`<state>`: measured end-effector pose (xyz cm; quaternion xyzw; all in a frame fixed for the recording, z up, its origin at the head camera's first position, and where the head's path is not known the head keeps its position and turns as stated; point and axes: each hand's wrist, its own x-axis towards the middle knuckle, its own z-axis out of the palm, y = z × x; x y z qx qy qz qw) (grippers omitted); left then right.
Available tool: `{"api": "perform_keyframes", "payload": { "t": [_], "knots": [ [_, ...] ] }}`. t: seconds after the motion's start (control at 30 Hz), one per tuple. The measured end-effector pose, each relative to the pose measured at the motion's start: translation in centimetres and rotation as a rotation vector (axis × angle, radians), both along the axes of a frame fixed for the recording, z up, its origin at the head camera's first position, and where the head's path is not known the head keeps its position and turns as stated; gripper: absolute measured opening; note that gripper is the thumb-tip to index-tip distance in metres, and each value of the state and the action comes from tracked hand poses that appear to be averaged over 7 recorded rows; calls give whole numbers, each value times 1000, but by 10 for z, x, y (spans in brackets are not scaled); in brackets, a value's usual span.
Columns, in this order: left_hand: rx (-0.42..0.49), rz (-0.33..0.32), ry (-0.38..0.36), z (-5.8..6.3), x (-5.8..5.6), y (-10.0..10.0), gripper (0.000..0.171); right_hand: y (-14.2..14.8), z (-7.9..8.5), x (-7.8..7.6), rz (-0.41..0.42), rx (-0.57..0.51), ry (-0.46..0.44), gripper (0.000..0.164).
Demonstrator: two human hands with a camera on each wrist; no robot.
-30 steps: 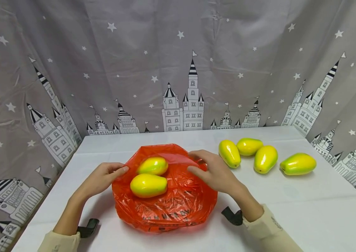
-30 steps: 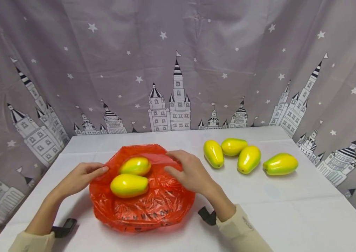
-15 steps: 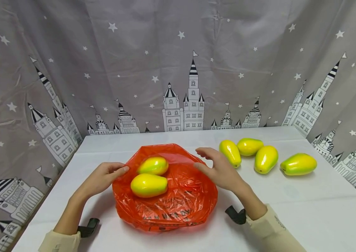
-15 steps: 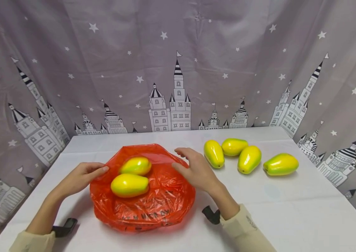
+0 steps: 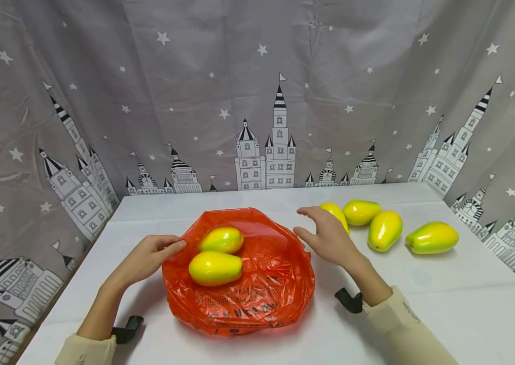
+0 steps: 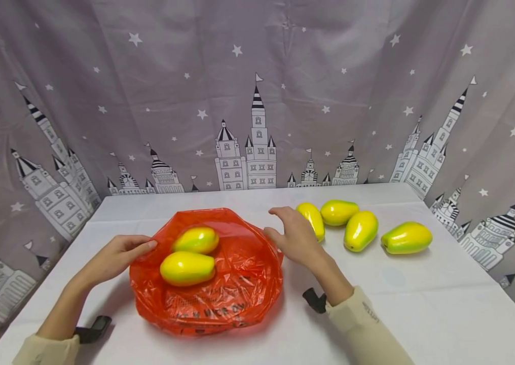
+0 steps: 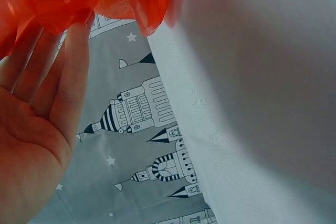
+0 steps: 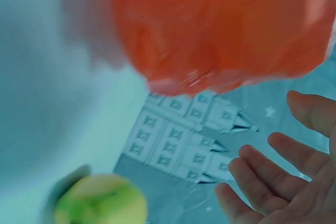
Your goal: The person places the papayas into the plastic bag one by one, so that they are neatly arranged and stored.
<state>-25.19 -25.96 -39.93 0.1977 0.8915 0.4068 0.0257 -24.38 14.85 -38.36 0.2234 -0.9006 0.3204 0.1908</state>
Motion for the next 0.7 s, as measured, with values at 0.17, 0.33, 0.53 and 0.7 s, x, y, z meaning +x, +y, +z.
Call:
{"api": "perform_keyframes", "payload": {
  "t": [0.17,0.33,0.53,0.7],
  "knots": [
    [-4,-6,-3,0,0,0,38,9,-10,-13,-40,7,-20,40],
    [-2,-11,-9,-1,0,0,38,15,-16,-21,-62,-10,-42,38],
    [-5,-7,-9,0,0,1,38,18,-19,-28,-84,-12,-16,33],
    [-4,-4,-18,1,1,1,39,17,-15,-35,-91,18,11,34]
  ]
}}
